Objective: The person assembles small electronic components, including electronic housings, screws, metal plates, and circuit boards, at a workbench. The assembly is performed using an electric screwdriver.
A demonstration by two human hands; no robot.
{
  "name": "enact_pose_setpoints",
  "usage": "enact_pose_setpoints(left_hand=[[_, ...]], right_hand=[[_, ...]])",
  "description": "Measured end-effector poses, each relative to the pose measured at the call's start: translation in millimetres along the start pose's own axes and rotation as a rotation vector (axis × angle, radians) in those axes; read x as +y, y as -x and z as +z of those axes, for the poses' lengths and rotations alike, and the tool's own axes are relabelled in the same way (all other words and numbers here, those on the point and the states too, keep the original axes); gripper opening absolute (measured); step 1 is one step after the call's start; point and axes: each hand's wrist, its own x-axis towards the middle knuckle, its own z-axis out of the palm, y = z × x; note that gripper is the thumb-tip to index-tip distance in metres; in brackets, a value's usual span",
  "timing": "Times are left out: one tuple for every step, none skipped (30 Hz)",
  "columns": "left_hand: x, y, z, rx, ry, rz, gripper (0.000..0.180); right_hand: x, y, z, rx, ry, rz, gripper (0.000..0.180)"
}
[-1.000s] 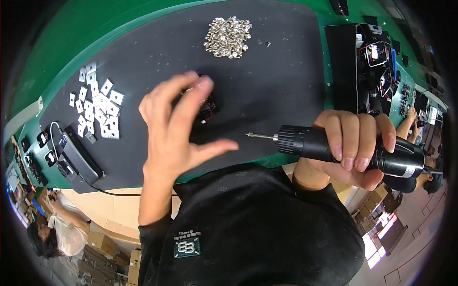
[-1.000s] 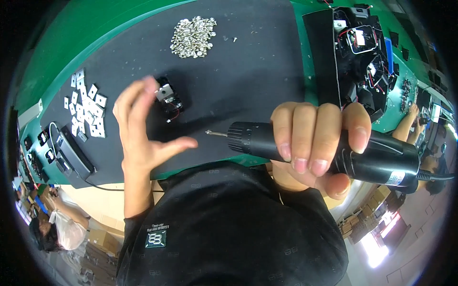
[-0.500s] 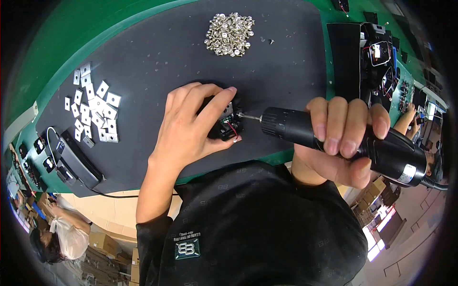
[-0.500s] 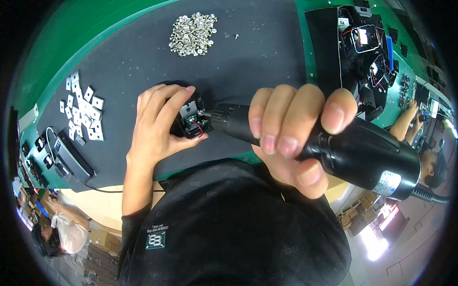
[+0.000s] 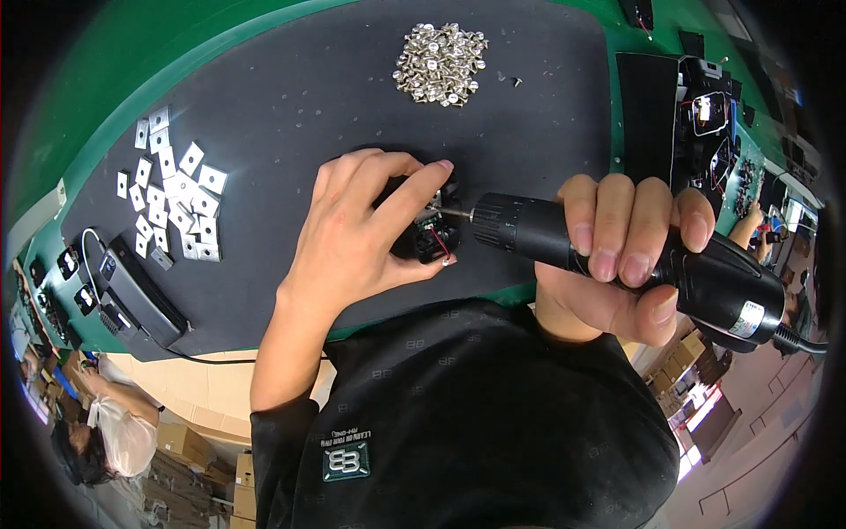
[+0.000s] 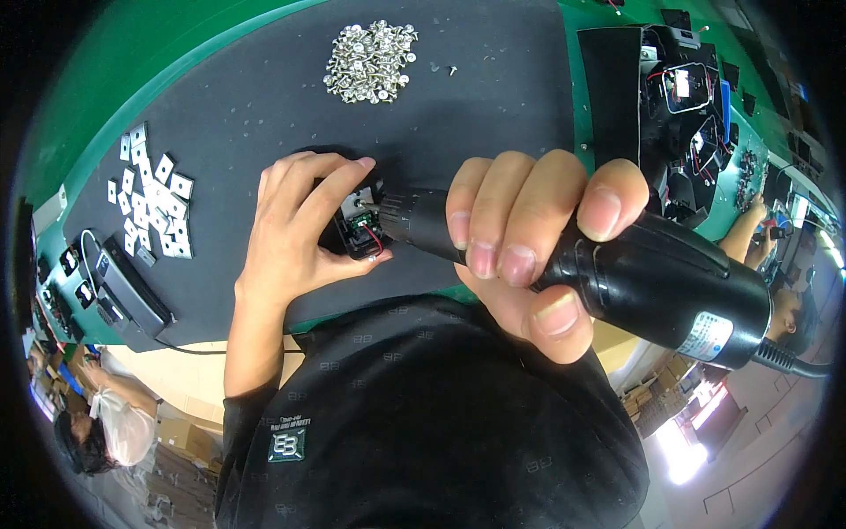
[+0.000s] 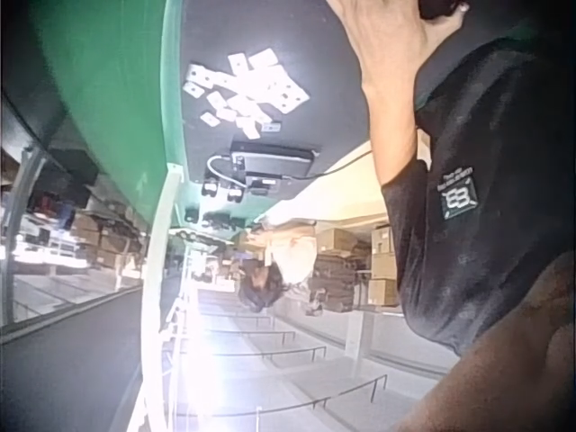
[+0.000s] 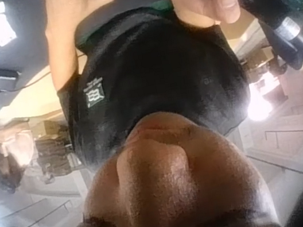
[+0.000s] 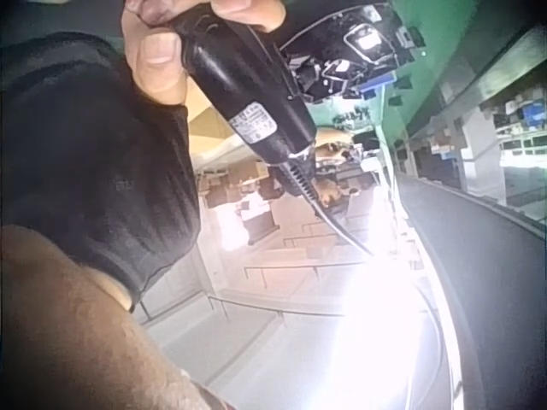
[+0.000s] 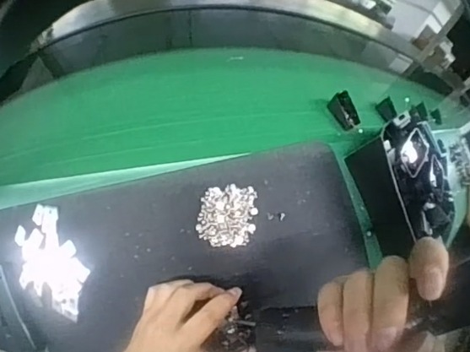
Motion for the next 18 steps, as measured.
enact_pose_setpoints(left_hand=[[-0.2,0.3,-0.2,0.001,-0.001,-0.003,0.068],[-0.3,0.7,-0.5,0.004,0.000,-0.001,0.067],[-0.4,0.3,-0.7,0.006,0.003,0.004,0.067],[-0.5,0.0,-0.9,0.008,0.005,0.002,0.067],[-0.6,-0.3,-1.2,0.008,0.007,0.004,0.067],[-0.7,-0.5,-1.5,0.006,0.008,0.006,0.067],[-0.7,-0.8,-1.8,0.007,0.009,0.004,0.067],[-0.7,-1.0,-1.9,0.005,0.011,0.004,0.067],[0.1,-1.2,-3.1,0.003,0.013,0.004,0.066],[0.6,-1.6,-3.9,0.005,0.014,0.003,0.066],[0.9,-2.2,-4.5,0.008,0.019,0.008,0.066],[0.0,-1.2,-3.3,0.010,0.021,0.009,0.066],[-0.7,-0.5,-2.7,0.010,0.018,0.006,0.066],[-1.3,0.0,-2.3,0.010,0.025,-0.004,0.066],[-0.9,-0.1,-2.6,0.013,0.036,-0.015,0.066],[-1.5,0.6,-2.0,0.015,0.036,-0.018,0.066],[-2.7,1.8,-1.0,0.008,0.017,-0.006,0.067],[-2.7,1.1,-1.5,0.001,0.000,0.009,0.068]], right_hand=[[0.9,0.0,0.3,0.009,-0.009,-0.006,0.045],[0.8,0.0,0.3,0.008,-0.012,-0.004,0.045],[-0.2,-0.4,0.3,0.005,-0.001,0.003,0.045],[-0.9,-0.8,0.8,0.002,0.010,0.010,0.045],[-0.8,-1.1,2.0,0.000,0.011,0.013,0.045],[-0.3,-0.9,3.2,0.008,0.017,0.006,0.043],[0.0,-0.9,4.1,0.016,0.023,-0.001,0.042],[0.0,-1.2,4.5,0.015,0.024,0.002,0.042],[-0.7,-2.1,5.7,0.018,0.037,0.014,0.041],[-1.6,-3.0,7.2,0.020,0.052,0.026,0.039],[-3.7,-4.2,10.9,0.019,0.053,0.027,0.039],[-4.3,-3.4,14.1,0.037,0.079,0.066,0.035],[-3.8,-2.2,15.4,0.054,0.105,0.104,0.032],[-1.6,-0.8,14.0,0.055,0.101,0.105,0.032],[-0.4,-1.9,13.2,-0.008,0.107,0.097,0.031],[0.7,-2.8,11.7,-0.071,0.111,0.089,0.029],[0.9,-2.5,7.5,-0.118,0.106,0.093,0.029],[1.0,-4.1,6.5,-0.119,0.108,0.095,0.029]])
